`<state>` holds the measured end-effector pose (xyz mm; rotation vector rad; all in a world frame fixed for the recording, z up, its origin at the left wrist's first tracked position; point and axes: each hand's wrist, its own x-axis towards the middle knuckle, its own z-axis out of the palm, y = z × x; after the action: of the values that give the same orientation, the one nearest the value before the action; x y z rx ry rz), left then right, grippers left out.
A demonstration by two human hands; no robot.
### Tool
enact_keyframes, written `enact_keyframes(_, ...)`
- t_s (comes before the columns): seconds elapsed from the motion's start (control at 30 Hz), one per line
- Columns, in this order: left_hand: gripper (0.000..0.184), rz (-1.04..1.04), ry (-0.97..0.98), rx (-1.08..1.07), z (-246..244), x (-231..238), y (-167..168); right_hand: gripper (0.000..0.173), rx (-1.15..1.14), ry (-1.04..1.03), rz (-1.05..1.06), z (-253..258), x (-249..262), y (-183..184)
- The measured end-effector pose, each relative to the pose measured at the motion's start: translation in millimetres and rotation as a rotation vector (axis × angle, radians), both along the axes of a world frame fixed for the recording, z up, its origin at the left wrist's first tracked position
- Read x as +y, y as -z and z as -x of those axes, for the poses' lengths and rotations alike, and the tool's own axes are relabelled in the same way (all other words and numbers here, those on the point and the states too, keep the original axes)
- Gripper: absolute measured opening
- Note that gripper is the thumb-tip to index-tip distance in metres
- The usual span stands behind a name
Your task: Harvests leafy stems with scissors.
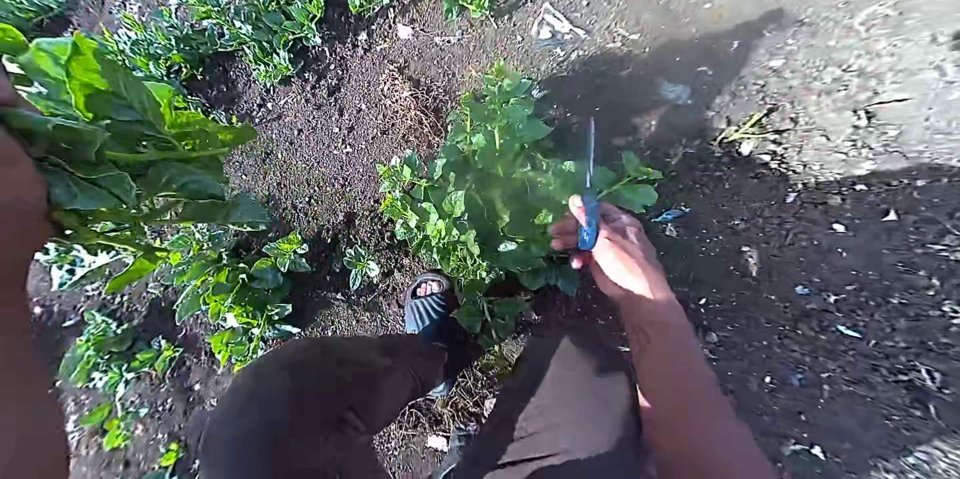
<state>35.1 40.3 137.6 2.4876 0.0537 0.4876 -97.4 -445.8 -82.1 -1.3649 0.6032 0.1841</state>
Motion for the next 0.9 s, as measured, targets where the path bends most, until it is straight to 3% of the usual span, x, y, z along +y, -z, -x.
enact_keyframes(0.1, 0.034, -0.196, 0.243, 0.075, -21, -83, 20, 0.028, 0.074, -0.173, 0.13, -4, 16, 3)
enact_keyframes(0.23, 0.027, -0.266, 0.437, 0.572, -51, -146, 97, 0.041, 0.416, -0.634, 0.192, -15, 42, 31)
enact_keyframes(0.3, 0.02, -0.295, 0.575, 0.772, -62, -164, 137, 0.041, 0.5, -0.768, 0.225, -13, 52, 38)
enact_keyframes(0.5, 0.018, -0.297, 0.864, 0.989, -59, -171, 209, 0.042, 0.55, -0.747, 0.231, 1, 66, 38)
enact_keyframes(0.6, 0.023, -0.234, 0.839, 1.011, -49, -163, 216, 0.041, 0.559, -0.743, 0.241, 4, 70, 37)
enact_keyframes(0.67, 0.013, -0.187, 0.724, 0.939, -59, -150, 207, 0.037, 0.52, -0.669, 0.25, 3, 69, 31)
enact_keyframes(0.8, 0.017, -0.106, 0.603, 0.786, -123, -135, 177, 0.029, 0.426, -0.409, 0.202, -3, 68, 10)
enact_keyframes(0.9, 0.019, -0.186, 0.738, 0.842, -184, -166, 173, 0.026, 0.397, -0.278, 0.103, -6, 77, 5)
